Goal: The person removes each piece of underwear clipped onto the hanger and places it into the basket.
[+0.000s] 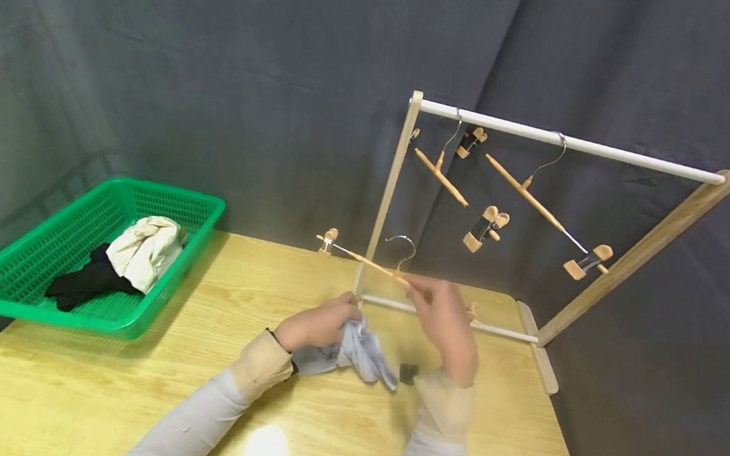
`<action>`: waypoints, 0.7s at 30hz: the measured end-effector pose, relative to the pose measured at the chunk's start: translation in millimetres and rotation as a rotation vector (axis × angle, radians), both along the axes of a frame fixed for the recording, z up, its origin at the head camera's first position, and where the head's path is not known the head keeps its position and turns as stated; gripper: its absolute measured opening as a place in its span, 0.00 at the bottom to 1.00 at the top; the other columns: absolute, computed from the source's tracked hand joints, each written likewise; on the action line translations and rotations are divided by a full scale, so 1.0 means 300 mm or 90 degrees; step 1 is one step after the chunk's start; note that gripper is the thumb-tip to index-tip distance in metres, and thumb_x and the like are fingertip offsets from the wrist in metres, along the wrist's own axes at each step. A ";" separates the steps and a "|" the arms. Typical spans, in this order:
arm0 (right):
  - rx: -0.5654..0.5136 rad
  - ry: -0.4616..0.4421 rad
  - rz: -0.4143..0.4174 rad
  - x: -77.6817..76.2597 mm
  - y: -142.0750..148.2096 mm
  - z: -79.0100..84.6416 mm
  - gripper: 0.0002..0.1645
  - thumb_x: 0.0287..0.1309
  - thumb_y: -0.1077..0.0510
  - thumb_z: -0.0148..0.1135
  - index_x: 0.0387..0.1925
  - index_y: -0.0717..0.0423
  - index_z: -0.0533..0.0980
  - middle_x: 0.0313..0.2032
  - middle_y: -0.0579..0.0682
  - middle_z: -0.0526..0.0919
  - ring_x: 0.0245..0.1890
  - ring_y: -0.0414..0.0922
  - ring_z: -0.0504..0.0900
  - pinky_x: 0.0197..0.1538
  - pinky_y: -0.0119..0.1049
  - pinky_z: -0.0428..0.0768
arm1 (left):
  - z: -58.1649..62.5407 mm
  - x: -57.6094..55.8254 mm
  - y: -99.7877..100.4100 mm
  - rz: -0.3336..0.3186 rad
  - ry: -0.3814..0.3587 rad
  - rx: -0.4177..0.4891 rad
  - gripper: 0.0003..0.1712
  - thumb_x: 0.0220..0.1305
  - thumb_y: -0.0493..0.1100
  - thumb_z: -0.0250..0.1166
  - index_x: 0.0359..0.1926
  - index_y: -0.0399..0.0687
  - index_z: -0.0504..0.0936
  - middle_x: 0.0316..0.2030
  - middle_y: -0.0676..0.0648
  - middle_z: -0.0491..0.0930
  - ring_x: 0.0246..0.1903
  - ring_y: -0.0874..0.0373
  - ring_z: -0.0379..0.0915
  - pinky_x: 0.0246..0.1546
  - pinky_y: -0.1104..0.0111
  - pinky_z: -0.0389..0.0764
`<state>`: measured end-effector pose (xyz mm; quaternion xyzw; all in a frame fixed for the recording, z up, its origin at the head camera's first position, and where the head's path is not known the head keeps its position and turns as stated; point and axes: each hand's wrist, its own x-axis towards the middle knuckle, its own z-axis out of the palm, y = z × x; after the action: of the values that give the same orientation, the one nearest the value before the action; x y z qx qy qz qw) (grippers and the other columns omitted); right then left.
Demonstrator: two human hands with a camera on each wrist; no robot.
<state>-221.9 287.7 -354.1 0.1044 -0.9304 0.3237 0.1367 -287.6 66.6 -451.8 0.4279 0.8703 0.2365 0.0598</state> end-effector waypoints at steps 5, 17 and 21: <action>0.009 0.010 -0.003 0.007 -0.003 -0.001 0.15 0.66 0.57 0.59 0.52 0.53 0.81 0.37 0.51 0.88 0.21 0.41 0.70 0.22 0.32 0.68 | -0.007 -0.005 -0.001 -0.019 -0.029 0.052 0.11 0.60 0.46 0.56 0.36 0.47 0.82 0.43 0.47 0.68 0.41 0.57 0.65 0.38 0.71 0.73; 0.011 -0.009 -0.008 0.014 0.001 -0.007 0.16 0.67 0.56 0.58 0.53 0.54 0.81 0.39 0.53 0.88 0.22 0.44 0.71 0.23 0.32 0.68 | -0.028 -0.012 0.004 -0.050 0.002 0.013 0.10 0.45 0.36 0.75 0.26 0.46 0.80 0.32 0.53 0.72 0.32 0.63 0.66 0.35 0.77 0.73; 0.010 0.005 -0.004 0.015 -0.001 0.001 0.16 0.67 0.57 0.58 0.53 0.54 0.81 0.40 0.53 0.88 0.24 0.45 0.72 0.26 0.32 0.70 | -0.026 -0.015 0.003 -0.042 -0.005 0.020 0.15 0.45 0.28 0.70 0.34 0.46 0.79 0.33 0.53 0.75 0.34 0.62 0.69 0.38 0.75 0.74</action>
<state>-217.6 287.3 -353.8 0.1035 -0.9328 0.3153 0.1406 -292.2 67.6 -459.6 0.4564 0.8516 0.2497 0.0642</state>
